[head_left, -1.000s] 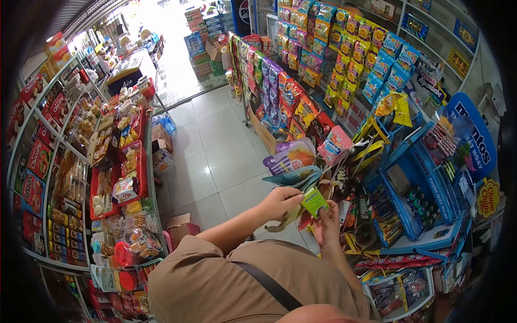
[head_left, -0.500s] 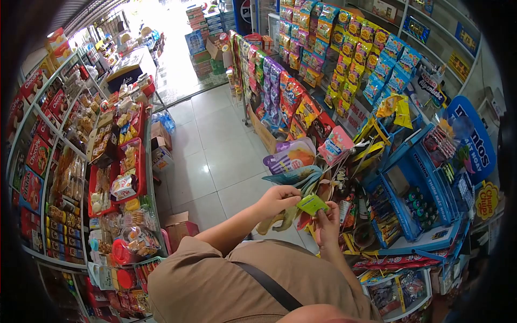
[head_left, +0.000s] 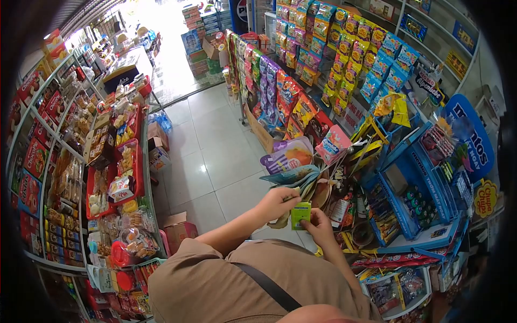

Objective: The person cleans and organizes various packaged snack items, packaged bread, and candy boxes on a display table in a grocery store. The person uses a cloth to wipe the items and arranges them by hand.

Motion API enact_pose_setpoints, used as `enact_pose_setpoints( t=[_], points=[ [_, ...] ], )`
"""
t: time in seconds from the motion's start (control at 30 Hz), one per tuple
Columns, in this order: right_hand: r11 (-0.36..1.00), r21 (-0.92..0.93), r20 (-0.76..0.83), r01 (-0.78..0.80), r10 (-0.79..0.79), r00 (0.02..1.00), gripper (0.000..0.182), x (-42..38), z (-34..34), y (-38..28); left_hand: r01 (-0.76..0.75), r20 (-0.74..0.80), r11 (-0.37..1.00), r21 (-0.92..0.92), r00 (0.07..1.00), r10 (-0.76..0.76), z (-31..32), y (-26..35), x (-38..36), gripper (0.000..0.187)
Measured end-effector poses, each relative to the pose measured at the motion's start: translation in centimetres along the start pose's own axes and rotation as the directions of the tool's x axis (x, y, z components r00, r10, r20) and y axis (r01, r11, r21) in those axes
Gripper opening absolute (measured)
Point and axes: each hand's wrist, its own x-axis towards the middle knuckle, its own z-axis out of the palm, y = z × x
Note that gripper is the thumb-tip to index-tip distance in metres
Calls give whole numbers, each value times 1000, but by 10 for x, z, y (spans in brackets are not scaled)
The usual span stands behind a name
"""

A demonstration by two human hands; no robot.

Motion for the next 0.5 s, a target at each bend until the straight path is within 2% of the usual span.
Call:
enact_pose_setpoints(
  t=[0.1,0.2,0.3,0.4,0.5],
  points=[
    [1000,-6,-15,-16,16,1000,21,-2,-2,-1,34,90,999,6,995,-35,0,-4,1,21],
    [999,-6,-26,-39,39,999,21,-1,-3,-3,-120,93,993,16,989,118,2,-2,1,24],
    [998,-32,-21,-47,46,999,20,-2,-6,-1,-291,63,948,130,957,285,4,3,2,21],
    [1000,10,-1,-28,28,1000,22,-4,-2,-16,-247,66,937,246,969,238,4,10,-1,21],
    [997,78,15,-23,22,1000,25,-4,-1,-16,-150,57,984,101,988,145,11,1,4,19]
  ],
)
